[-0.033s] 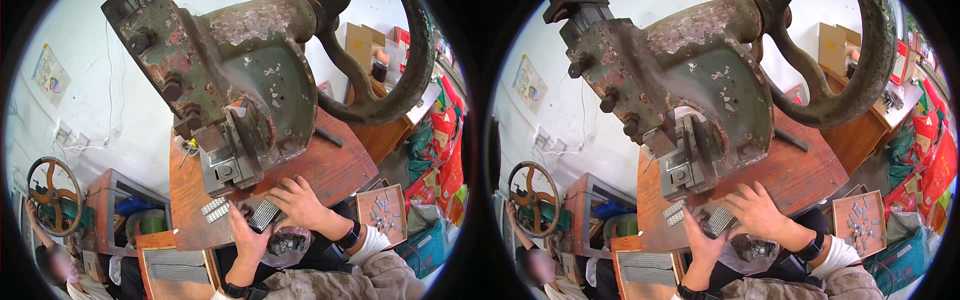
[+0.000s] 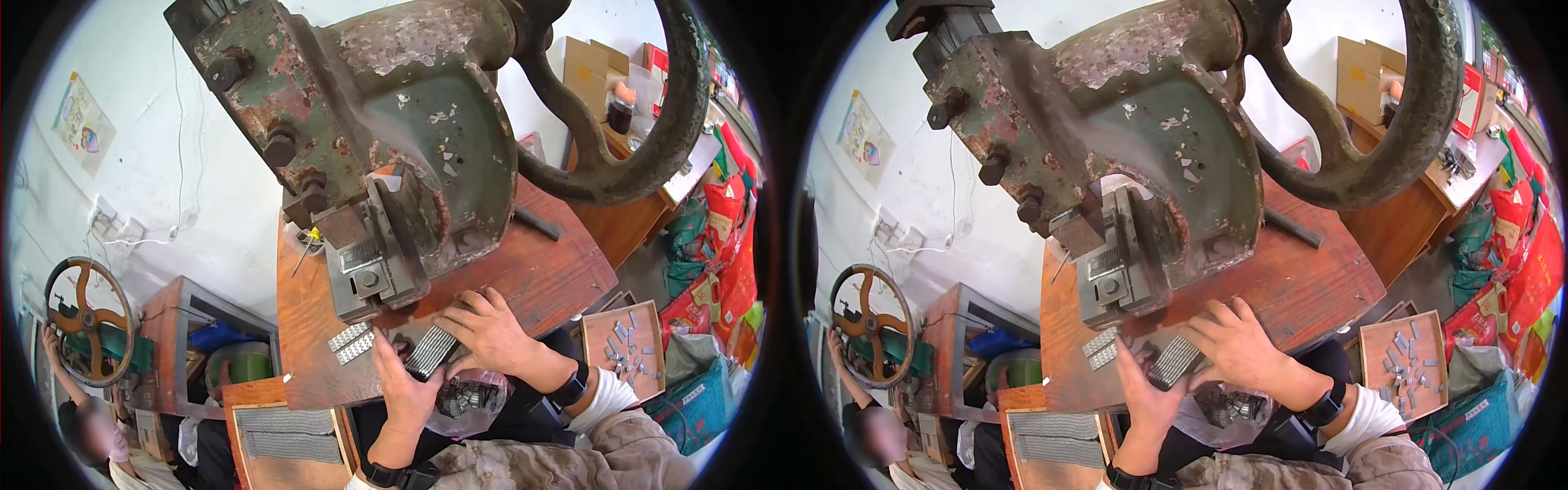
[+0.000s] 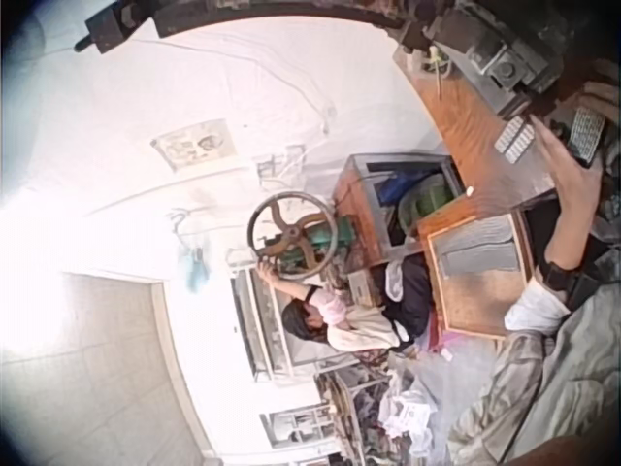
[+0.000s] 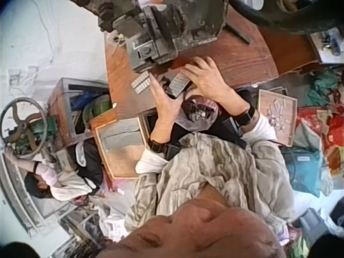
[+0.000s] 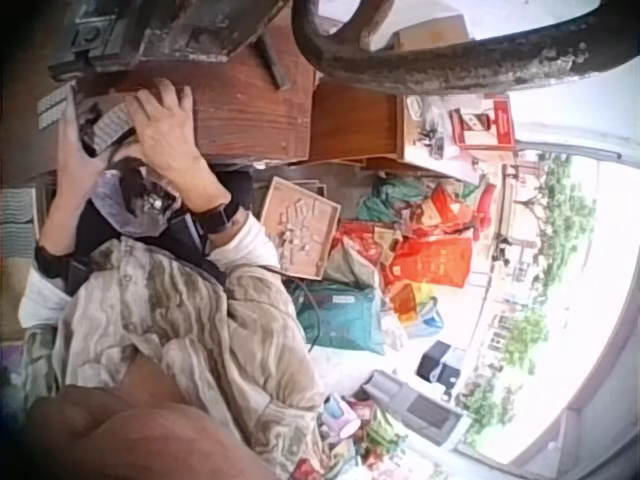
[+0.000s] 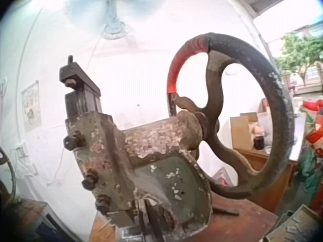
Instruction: Operating a manual press machine to form or stamp small metal components.
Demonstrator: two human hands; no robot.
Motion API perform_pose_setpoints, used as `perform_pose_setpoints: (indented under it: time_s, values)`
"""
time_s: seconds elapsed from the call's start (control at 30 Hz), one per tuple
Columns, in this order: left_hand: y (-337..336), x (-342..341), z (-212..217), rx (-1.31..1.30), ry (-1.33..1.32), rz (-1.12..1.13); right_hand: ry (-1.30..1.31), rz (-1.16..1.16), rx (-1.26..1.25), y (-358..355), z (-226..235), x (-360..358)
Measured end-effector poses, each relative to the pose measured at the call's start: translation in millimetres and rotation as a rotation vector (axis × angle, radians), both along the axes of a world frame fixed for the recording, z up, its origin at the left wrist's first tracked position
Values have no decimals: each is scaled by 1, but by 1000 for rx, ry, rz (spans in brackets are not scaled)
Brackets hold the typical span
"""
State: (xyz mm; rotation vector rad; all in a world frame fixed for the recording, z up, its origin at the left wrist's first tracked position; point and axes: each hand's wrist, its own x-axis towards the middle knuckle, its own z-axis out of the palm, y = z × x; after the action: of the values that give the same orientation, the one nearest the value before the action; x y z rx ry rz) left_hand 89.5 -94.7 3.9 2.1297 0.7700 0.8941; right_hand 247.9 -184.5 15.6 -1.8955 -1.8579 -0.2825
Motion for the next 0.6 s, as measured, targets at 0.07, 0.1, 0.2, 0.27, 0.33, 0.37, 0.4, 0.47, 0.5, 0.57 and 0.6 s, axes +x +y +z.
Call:
perform_pose_setpoints:
  time_s: [0.07, 0.1, 0.2, 0.27, 0.33, 0.37, 0.4, 0.47, 0.5, 0.57, 0.6]
  values:
    - [1, -1, -1, 24, 8, 9, 31, -8, 18, 0, -3, 1]
    - [1, -1, -2, 46, 15, 17, 66, 20, 30, 0, -3, 1]
    - [7, 7, 1, 467, 290, -134, 190, 41, 65, -1, -3, 5]
    - [2, 15, 8, 469, 372, -111, 288, 33, 85, -4, -8, 11]
    - [8, 18, 0, 529, 288, -108, 450, 68, 238, -1, -17, 21]
    - [10, 12, -4, 417, 110, -80, 481, 75, 264, 0, -16, 20]
    - [10, -2, -2, 420, 120, -76, 491, 80, 267, -1, -16, 20]
    - [9, -31, 19, -1226, -530, -168, 559, 82, 241, -4, -19, 21]
    - [9, -41, 27, -1506, -663, -238, 553, 74, 244, -5, -17, 21]
    - [4, -56, 27, -1590, -750, -186, 547, 84, 237, -8, -15, 21]
    - [-1, -63, 26, -1685, -831, -163, 527, 70, 232, -10, -15, 22]
